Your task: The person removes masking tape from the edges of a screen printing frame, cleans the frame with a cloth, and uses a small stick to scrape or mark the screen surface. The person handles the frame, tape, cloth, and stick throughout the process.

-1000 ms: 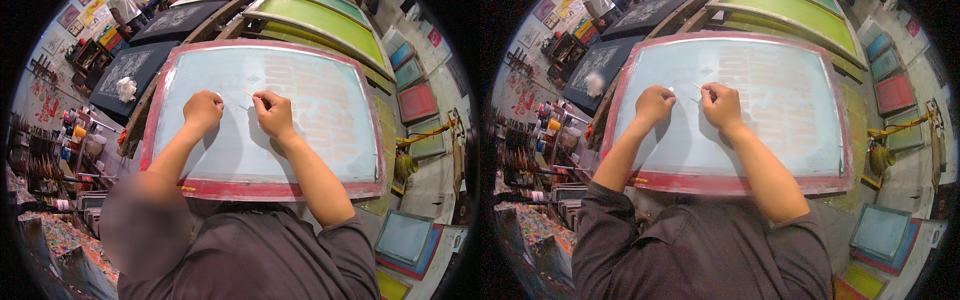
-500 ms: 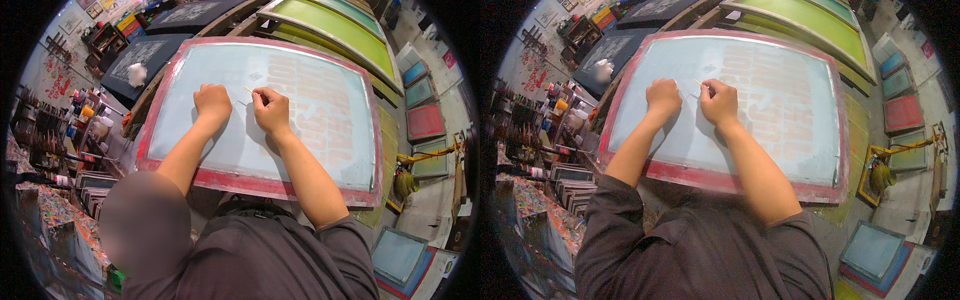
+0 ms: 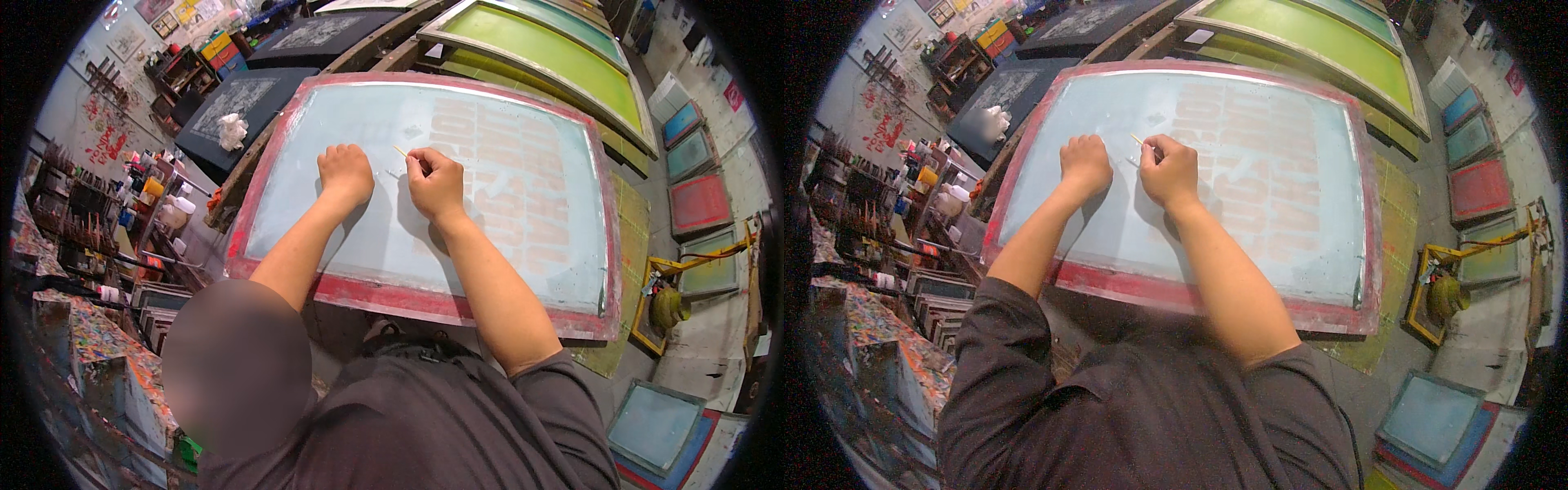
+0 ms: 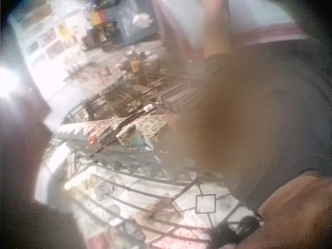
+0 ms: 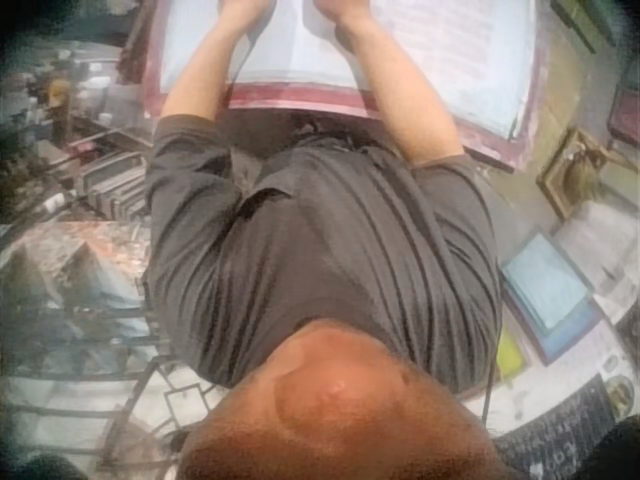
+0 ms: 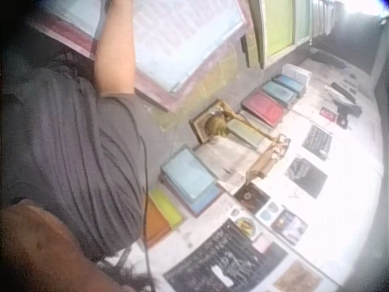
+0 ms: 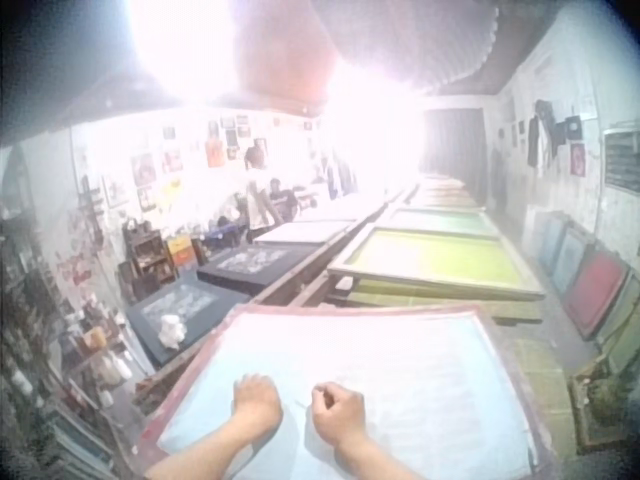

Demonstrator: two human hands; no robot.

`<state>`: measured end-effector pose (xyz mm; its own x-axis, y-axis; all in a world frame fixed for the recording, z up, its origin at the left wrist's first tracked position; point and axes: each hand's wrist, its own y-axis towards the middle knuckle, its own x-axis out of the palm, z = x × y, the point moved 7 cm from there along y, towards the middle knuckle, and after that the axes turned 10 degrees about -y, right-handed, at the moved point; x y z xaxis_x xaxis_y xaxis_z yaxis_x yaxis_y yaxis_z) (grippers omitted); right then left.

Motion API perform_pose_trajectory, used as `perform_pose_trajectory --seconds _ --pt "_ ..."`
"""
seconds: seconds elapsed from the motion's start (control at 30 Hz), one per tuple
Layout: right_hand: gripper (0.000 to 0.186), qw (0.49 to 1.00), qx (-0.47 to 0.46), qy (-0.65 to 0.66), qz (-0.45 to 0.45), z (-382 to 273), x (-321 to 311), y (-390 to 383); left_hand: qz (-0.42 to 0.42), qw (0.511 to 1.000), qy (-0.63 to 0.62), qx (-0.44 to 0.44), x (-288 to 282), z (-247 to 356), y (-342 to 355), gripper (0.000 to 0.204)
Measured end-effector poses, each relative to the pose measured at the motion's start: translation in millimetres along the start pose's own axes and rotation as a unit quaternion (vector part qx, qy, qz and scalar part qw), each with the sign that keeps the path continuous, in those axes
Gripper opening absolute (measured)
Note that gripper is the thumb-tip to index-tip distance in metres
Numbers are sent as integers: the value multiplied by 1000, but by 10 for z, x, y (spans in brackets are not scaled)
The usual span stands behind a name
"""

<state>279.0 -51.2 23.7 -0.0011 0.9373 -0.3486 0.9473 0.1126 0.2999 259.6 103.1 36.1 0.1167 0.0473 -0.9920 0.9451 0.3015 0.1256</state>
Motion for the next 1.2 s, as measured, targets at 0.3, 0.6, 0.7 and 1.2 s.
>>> perform_pose_trajectory --seconds 0.3,0.6,0.7,1.2 --pt "13 1000 -14 4 4 -3 19 -3 69 969 -230 -51 -172 -630 97 12" --pt "13 1000 -19 8 6 -4 27 -1 72 972 -214 -72 -168 -290 -166 9" --pt "13 1000 -16 8 10 -2 15 1 92 972 -209 -53 -138 -267 -147 8" --pt "12 999 -31 14 17 16 -2 3 18 997 -69 0 31 -28 -6 24"
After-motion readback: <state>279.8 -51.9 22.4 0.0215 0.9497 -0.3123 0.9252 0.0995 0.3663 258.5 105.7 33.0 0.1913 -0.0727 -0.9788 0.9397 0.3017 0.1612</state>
